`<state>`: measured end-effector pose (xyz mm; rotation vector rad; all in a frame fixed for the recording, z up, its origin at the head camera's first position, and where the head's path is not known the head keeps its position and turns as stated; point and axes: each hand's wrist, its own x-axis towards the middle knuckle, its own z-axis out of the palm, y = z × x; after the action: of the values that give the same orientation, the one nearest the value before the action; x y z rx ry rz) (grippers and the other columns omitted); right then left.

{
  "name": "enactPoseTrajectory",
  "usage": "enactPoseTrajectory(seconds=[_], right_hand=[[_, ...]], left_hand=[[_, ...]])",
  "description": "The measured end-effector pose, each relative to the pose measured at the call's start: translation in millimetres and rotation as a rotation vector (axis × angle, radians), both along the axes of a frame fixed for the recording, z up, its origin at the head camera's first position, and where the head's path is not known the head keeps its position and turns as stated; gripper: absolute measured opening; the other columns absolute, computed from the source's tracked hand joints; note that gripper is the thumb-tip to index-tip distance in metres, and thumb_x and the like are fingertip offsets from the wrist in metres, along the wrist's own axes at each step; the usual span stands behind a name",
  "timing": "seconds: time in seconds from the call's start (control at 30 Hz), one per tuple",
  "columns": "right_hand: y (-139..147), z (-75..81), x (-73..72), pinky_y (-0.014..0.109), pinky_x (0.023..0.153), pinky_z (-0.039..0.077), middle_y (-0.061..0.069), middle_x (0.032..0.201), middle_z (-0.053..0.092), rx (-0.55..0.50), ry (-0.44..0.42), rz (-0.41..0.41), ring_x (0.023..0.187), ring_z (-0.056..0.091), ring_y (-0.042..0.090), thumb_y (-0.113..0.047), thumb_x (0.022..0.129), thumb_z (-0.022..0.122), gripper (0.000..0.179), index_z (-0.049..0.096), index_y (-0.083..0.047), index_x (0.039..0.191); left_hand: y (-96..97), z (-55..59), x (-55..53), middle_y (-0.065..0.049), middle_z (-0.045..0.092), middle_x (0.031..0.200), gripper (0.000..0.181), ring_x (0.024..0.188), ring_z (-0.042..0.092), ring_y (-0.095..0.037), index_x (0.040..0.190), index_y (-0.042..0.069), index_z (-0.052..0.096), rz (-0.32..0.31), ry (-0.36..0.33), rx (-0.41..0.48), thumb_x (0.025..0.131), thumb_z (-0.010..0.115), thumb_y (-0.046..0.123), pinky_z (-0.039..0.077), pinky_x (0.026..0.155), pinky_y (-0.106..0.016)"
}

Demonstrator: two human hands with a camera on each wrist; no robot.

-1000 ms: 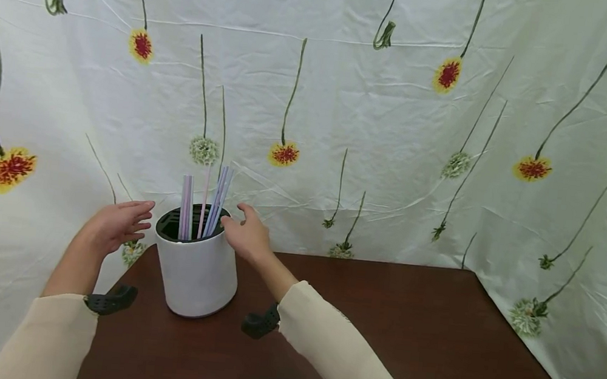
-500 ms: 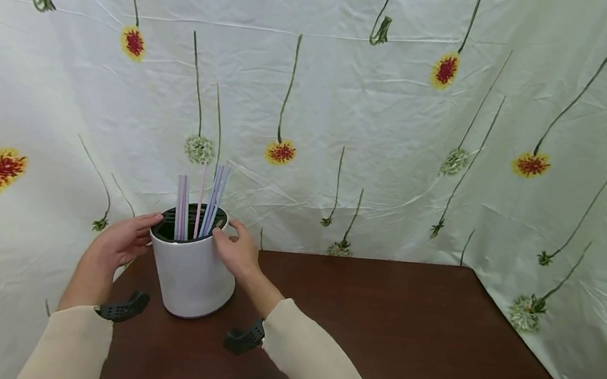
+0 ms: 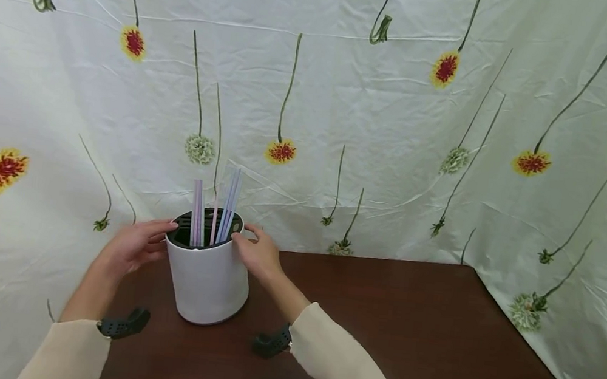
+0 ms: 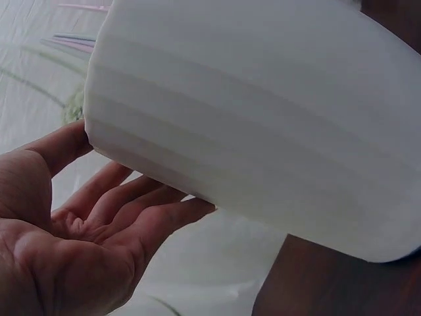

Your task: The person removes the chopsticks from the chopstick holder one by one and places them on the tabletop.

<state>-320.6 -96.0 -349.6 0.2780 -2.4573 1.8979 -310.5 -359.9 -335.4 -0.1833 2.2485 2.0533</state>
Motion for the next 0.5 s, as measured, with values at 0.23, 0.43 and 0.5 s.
enactPoseTrajectory(seconds=[0.23, 0.43, 0.5], right_hand=[[58, -1.9, -1.0, 0.043, 0.098, 0.056, 0.014, 0.132, 0.067, -0.038, -0.023, 0.053, 0.118, 0.068, 0.028, -0.036, 0.098, 0.065, 0.048, 0.061, -0.014, 0.142], [110, -4.5, 1.8, 0.047, 0.104, 0.052, 0.021, 0.137, 0.063, -0.117, -0.055, 0.082, 0.120, 0.066, 0.035, -0.029, 0.101, 0.063, 0.049, 0.056, -0.008, 0.145], [127, -5.5, 2.1, 0.048, 0.105, 0.051, 0.024, 0.137, 0.061, -0.148, -0.064, 0.077, 0.122, 0.065, 0.037, -0.026, 0.101, 0.063, 0.049, 0.055, -0.005, 0.145]], left_hand=[[52.4, -2.1, 5.8, -0.010, 0.053, 0.145, 0.074, 0.116, 0.063, -0.015, 0.155, 0.000, 0.035, -0.037, 0.038, -0.041, 0.100, 0.066, 0.038, 0.059, 0.089, -0.034], [104.7, -8.1, 8.8, -0.023, 0.042, 0.156, 0.069, 0.137, 0.051, -0.038, 0.153, 0.002, 0.040, -0.038, 0.075, -0.060, 0.100, 0.064, 0.040, 0.052, 0.104, -0.048], [122.1, -11.3, 10.6, -0.023, 0.044, 0.155, 0.069, 0.136, 0.053, -0.039, 0.152, 0.002, 0.042, -0.028, 0.103, -0.053, 0.099, 0.065, 0.041, 0.051, 0.104, -0.049]])
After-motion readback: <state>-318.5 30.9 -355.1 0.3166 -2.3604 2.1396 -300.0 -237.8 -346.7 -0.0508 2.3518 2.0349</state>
